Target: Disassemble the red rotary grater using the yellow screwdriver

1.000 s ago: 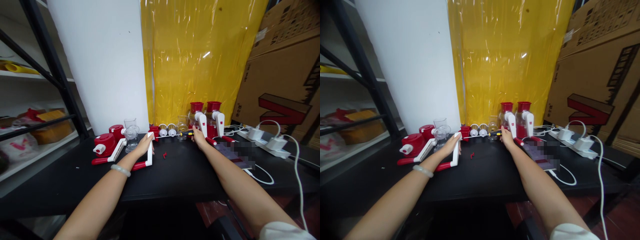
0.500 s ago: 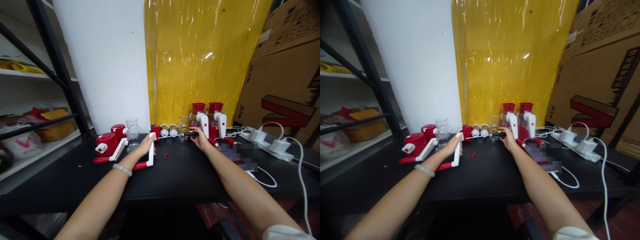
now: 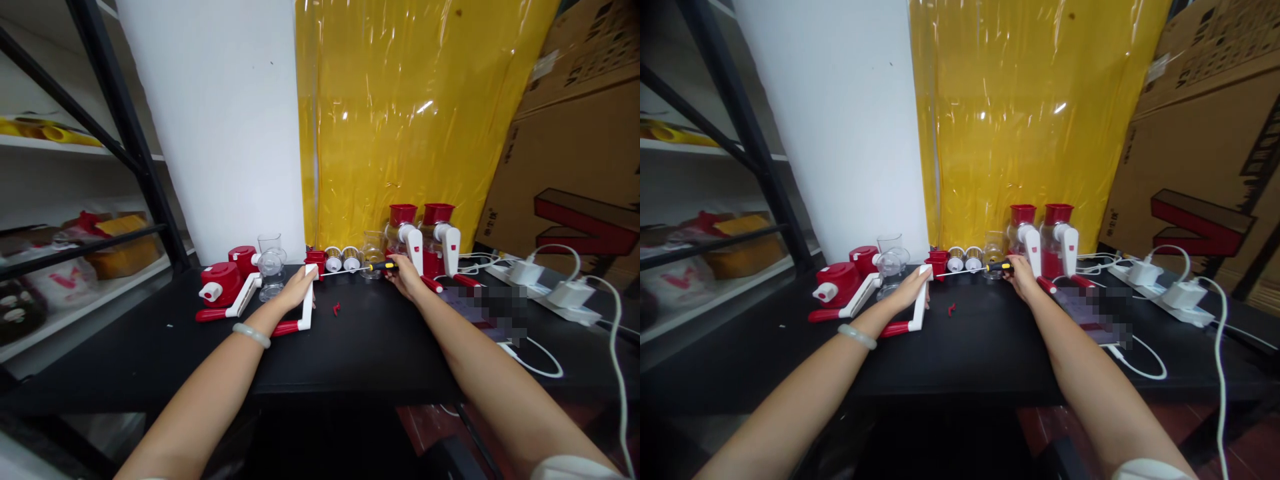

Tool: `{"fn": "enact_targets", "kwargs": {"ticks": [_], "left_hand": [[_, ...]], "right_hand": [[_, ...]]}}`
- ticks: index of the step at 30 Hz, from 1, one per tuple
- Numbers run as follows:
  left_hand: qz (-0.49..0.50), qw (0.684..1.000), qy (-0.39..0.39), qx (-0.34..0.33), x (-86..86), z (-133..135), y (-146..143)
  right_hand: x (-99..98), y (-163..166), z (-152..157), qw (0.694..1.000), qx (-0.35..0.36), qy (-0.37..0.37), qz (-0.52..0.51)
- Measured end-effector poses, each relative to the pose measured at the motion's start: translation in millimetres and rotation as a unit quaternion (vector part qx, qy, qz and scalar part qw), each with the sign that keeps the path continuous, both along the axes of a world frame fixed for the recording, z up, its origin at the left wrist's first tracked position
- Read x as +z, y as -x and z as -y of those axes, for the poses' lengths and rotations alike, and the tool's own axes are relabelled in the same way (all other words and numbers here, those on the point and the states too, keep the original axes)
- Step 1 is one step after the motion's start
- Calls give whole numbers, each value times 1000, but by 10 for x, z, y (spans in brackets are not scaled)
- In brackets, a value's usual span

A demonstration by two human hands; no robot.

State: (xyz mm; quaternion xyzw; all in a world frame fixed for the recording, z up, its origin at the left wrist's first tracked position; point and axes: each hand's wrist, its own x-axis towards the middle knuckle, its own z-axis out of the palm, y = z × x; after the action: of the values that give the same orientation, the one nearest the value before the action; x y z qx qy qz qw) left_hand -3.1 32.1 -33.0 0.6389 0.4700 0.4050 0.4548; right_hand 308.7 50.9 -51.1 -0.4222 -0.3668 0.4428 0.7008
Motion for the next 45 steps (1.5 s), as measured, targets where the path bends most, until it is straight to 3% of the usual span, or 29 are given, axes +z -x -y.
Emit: {"fn": "enact_targets", "kwargs": {"ticks": [4,11,19,27,31,40,45], "left_hand": [[-5,1000,5,-5,-18,1,12],[-5,1000,8,-15,-60,-68,41],[2,1000,20,-13,-29,-6,23],[-2,1000,26,-5,-68,-66,37],[4,1000,29,-4,-68,-76,41],[2,999,35,-8,-13,12,3],[-4,1000,30,-5,-6,1,-24]], "right_hand": [[27,9,23,999,23,6,-23],[-39,-41,-33,993,-46,3,107],[-19,-24,-41,999,19,-7,-35],[-97,-61,-85,995,-25,-20,93],[-94,-40,-59,998,1,-41,56],[-3,-28,4,999,13,-14,-29],[7,-84,14,1000,7,2,9]]}}
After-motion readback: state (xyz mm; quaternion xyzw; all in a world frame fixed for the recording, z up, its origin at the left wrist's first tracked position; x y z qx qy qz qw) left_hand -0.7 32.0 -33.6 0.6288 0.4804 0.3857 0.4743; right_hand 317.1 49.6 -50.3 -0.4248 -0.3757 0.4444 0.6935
